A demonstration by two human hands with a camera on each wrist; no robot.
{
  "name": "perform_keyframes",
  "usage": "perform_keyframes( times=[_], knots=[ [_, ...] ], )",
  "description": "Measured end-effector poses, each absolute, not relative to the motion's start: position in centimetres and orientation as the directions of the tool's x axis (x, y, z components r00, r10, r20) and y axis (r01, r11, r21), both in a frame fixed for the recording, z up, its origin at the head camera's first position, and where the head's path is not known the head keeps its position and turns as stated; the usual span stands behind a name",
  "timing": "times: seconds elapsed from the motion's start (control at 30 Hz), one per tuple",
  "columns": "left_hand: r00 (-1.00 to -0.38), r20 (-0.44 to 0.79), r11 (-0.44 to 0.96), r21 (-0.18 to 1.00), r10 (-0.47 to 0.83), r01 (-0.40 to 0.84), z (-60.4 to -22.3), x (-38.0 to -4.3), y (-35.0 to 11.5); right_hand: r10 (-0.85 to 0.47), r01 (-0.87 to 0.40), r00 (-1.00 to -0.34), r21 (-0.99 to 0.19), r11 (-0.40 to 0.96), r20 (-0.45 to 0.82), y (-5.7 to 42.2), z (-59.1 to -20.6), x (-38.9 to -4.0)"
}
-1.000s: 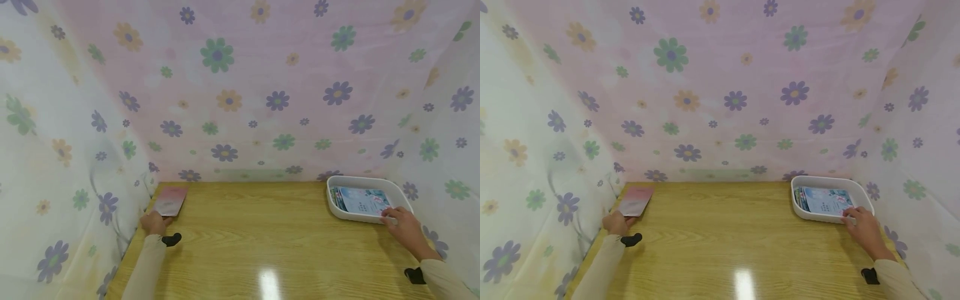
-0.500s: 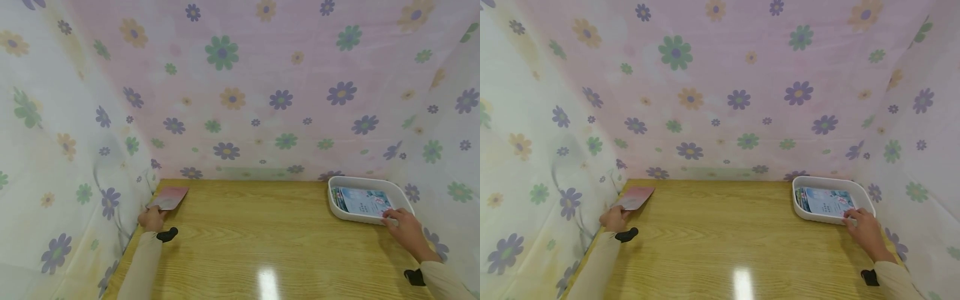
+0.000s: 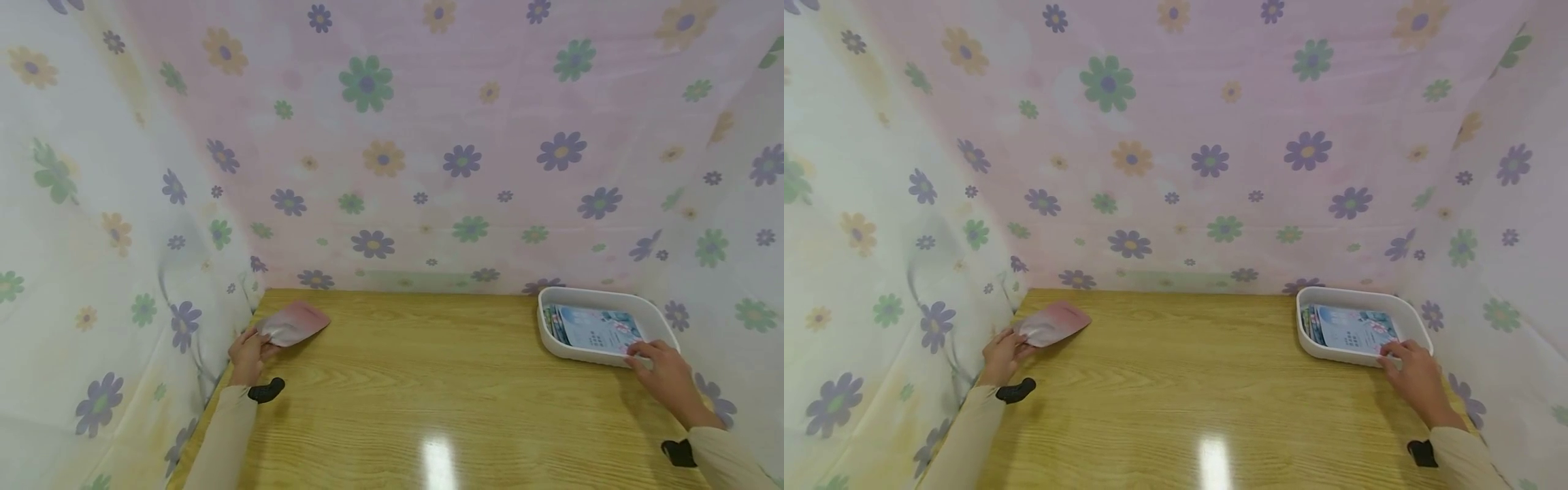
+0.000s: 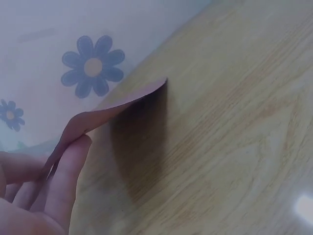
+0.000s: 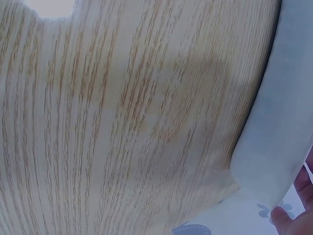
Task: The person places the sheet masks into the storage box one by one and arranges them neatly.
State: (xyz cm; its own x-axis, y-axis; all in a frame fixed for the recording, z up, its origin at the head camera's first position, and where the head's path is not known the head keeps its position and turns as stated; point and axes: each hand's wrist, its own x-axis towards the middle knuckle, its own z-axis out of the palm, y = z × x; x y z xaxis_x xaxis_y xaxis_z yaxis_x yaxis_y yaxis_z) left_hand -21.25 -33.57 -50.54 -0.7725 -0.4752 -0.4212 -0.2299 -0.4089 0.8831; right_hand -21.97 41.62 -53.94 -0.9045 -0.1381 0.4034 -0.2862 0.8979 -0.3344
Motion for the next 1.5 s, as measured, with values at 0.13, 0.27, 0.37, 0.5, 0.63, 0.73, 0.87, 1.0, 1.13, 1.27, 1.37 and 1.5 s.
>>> perform_keyframes(
  times=[0.13,0.27,0.37,0.5,0.63,0.73,0.87,1.0,1.13,1.27,1.37,1.5],
  knots=[
    [-0.832,-0.405,-0.427,0.874,-0.379,-0.231,-50.3,-20.9,-33.5,-0.141,-0.286,-0.905,-0.331,0.899,0.401,41.6,-53.9,-22.0],
    [-0.882,-0.377,-0.451,0.864,-0.282,-0.225,-50.1,-21.1,-33.2,-0.134,-0.273,-0.913,-0.333,0.903,0.385,41.6,-53.8,-22.0],
    [-0.909,-0.357,-0.453,0.861,-0.216,-0.231,-50.0,-21.3,-32.9,-0.129,-0.263,-0.919,-0.337,0.904,0.372,41.5,-53.8,-22.0],
    [-0.93,-0.337,-0.443,0.863,-0.148,-0.242,-49.4,-21.3,-32.1,-0.137,-0.274,-0.915,-0.337,0.901,0.379,41.4,-53.9,-21.9],
    [-0.94,-0.321,-0.447,0.861,-0.112,-0.241,-48.7,-21.2,-30.9,-0.145,-0.293,-0.904,-0.336,0.895,0.402,41.5,-53.8,-21.8],
    [-0.947,-0.309,-0.461,0.856,-0.089,-0.236,-48.4,-21.4,-30.0,-0.141,-0.288,-0.908,-0.342,0.895,0.395,41.5,-53.7,-21.7],
    [-0.95,-0.305,-0.468,0.85,-0.067,-0.24,-48.1,-21.7,-28.9,-0.142,-0.284,-0.911,-0.338,0.897,0.388,41.5,-53.7,-21.7],
    [-0.945,-0.321,-0.485,0.838,-0.062,-0.252,-48.1,-22.1,-28.0,-0.149,-0.288,-0.912,-0.338,0.896,0.382,41.4,-53.8,-21.8],
    [-0.943,-0.329,-0.492,0.83,-0.048,-0.265,-48.2,-22.7,-27.0,-0.152,-0.292,-0.912,-0.34,0.894,0.381,41.7,-53.9,-21.8],
    [-0.948,-0.316,-0.476,0.839,-0.032,-0.263,-48.1,-22.9,-25.9,-0.15,-0.289,-0.912,-0.341,0.895,0.381,41.8,-54.0,-21.8],
    [-0.949,-0.314,-0.479,0.838,-0.031,-0.261,-48.0,-22.9,-25.0,-0.16,-0.306,-0.903,-0.335,0.891,0.399,41.7,-54.0,-21.9],
    [-0.951,-0.309,-0.479,0.834,0.006,-0.274,-47.9,-23.2,-23.8,-0.176,-0.334,-0.887,-0.327,0.884,0.427,41.9,-54.1,-21.9]
  ],
)
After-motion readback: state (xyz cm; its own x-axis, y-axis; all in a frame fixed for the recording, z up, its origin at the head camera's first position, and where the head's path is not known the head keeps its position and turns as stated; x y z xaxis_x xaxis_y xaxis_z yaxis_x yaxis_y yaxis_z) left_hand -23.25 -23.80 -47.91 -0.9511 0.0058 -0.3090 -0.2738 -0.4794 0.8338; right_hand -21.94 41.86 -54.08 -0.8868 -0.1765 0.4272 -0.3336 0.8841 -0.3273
